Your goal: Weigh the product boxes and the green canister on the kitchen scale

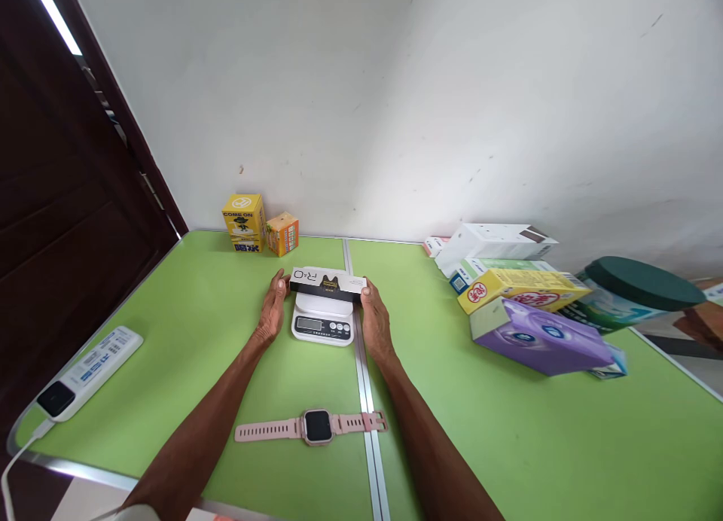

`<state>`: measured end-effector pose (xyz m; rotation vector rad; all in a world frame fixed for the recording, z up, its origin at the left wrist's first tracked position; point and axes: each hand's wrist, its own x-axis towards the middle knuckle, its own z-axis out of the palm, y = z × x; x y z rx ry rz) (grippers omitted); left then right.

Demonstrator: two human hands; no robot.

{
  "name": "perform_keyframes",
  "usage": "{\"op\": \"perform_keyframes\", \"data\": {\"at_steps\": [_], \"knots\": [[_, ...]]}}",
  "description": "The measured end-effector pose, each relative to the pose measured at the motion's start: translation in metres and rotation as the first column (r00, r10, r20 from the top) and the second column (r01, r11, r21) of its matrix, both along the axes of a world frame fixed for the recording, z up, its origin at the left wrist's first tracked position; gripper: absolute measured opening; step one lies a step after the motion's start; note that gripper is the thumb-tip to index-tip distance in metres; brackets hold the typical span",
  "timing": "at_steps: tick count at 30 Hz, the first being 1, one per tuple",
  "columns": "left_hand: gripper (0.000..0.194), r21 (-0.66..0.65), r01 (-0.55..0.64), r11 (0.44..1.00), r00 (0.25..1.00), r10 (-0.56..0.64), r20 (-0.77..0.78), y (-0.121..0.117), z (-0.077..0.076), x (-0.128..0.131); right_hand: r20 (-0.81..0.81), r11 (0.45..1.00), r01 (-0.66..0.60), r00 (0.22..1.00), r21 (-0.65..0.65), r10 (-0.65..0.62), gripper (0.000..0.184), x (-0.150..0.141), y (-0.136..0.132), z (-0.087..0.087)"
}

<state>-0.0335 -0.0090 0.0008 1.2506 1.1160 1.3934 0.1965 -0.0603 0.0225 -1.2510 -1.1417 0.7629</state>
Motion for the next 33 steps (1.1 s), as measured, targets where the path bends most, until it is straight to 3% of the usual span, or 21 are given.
{"op": "perform_keyframes", "data": {"at_steps": [11, 20, 29, 33], "knots": [[0.098, 0.029, 0.006, 1.000, 0.999, -0.004, -0.053, -0.002, 0.003, 0.000, 0.022, 1.000, 0.007, 1.000, 0.004, -0.007, 0.073, 0.000, 0.000, 0.001], [0.087, 0.077, 0.032, 0.997, 0.992, -0.022, -0.123, -0.006, 0.012, 0.000, -0.050, 0.997, 0.072, 0.996, -0.027, -0.073, 0.085, -0.001, 0.001, -0.004], [0.096, 0.077, 0.049, 0.996, 0.990, -0.039, -0.133, 0.002, 0.008, 0.000, -0.065, 0.999, 0.041, 0.997, 0.019, -0.040, 0.077, -0.002, 0.002, 0.000], [0.091, 0.136, 0.011, 0.991, 0.973, 0.020, -0.229, 0.006, 0.022, -0.005, -0.155, 0.998, 0.032, 0.988, 0.047, -0.025, 0.067, 0.000, -0.001, 0.007]]}}
